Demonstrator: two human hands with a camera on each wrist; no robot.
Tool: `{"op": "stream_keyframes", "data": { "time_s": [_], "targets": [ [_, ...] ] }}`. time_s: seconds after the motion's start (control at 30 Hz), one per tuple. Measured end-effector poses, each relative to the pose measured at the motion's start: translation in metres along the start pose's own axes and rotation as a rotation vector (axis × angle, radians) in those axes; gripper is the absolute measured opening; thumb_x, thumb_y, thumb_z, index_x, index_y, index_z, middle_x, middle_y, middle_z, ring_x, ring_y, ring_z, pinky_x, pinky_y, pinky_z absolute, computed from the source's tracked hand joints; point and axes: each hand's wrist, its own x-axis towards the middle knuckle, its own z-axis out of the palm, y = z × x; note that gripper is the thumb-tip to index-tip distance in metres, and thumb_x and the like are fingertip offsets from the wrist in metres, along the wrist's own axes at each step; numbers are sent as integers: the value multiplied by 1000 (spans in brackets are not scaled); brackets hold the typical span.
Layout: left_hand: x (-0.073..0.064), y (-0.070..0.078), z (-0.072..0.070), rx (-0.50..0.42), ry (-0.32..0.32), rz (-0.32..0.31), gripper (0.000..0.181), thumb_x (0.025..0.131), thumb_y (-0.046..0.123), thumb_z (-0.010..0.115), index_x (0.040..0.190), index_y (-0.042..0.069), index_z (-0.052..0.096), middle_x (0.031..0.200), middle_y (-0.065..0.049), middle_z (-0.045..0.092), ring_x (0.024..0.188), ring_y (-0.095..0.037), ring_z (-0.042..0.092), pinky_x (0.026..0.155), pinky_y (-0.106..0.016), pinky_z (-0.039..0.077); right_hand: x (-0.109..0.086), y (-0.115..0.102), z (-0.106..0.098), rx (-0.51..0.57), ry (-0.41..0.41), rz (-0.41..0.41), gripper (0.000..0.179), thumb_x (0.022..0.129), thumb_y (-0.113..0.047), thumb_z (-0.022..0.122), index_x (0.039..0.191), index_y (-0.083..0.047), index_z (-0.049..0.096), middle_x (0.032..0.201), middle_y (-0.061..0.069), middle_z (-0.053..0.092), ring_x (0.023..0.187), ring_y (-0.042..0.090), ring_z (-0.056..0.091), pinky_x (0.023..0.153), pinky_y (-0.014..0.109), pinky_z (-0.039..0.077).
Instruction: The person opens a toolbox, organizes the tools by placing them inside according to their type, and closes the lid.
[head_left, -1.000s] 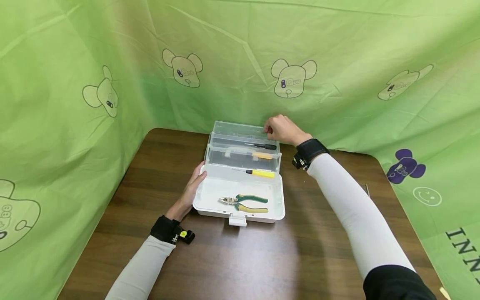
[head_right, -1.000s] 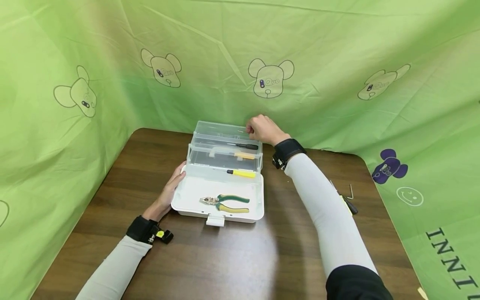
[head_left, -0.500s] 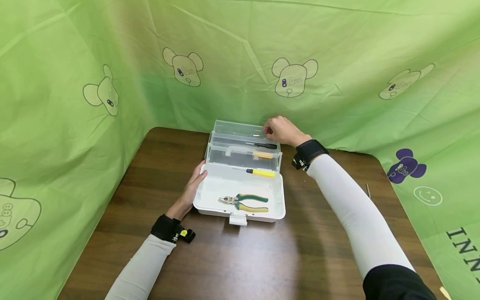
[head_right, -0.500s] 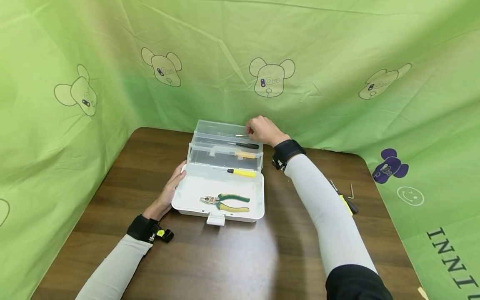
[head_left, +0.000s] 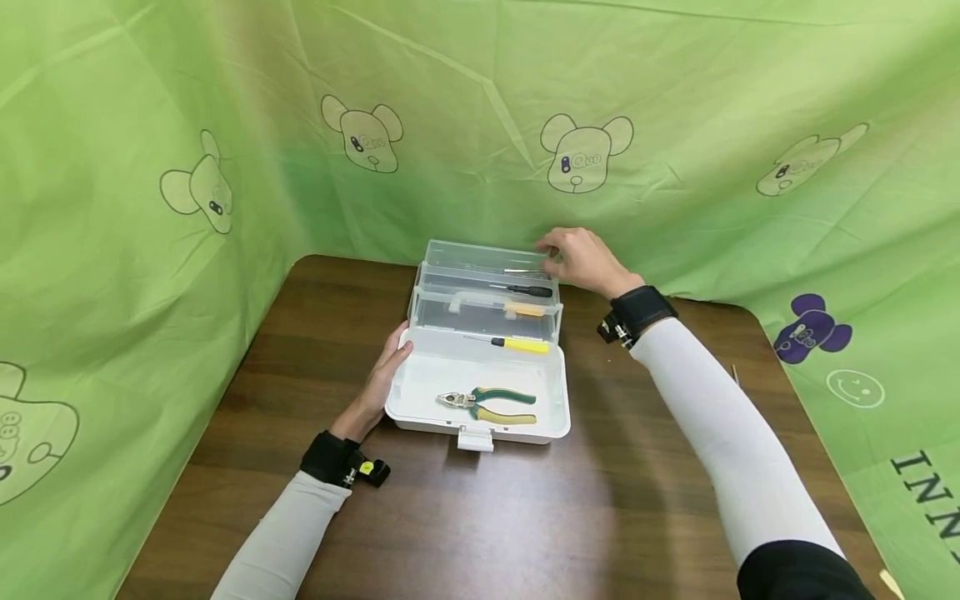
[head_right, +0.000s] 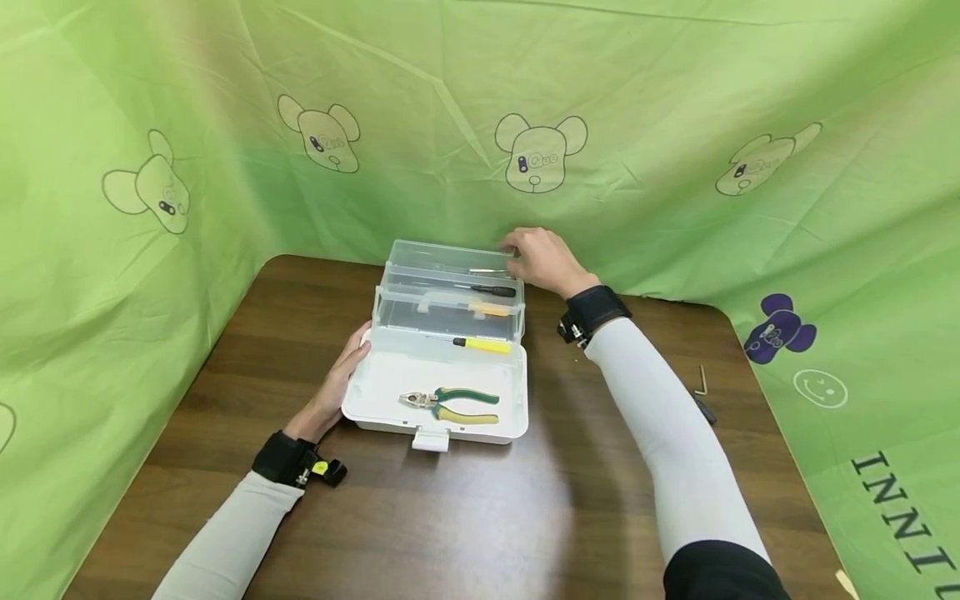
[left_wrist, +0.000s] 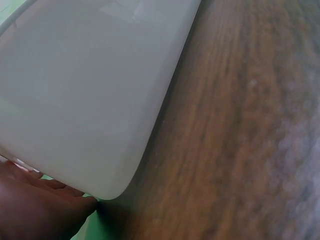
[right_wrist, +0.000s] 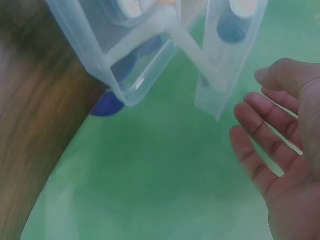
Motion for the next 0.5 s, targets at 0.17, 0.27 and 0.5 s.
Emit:
{"op": "stream_keyframes", "data": {
  "time_s": [0.17,0.27,0.5],
  "targets": [
    [-1,0,-1,-13,5,11,67,114,30,34,170,7,5,176,-17,7,162,-31,5,129,-52,4,-11,8,-10,-23,5,31,31,92,-8,79,121,3,74,113,19,75,97,34,72,83,52,59],
    [-1,0,-1,-16,2,15,67,114,30,33,170,6,5,176,-18,8,162,-32,6,129,-52,4,-20,15,-13,-36,5,39,31,93,-9,80,121,2,74,113,18,76,96,33,72,81,51,59],
    [-1,-1,0,-13,-4,13,69,113,31,34,170,6,4,176,-18,6,162,-31,4,129,-53,3,-49,29,-17,-81,10,51,29,93,-8,78,119,5,74,110,20,76,93,35,73,79,54,60]
  ]
}}
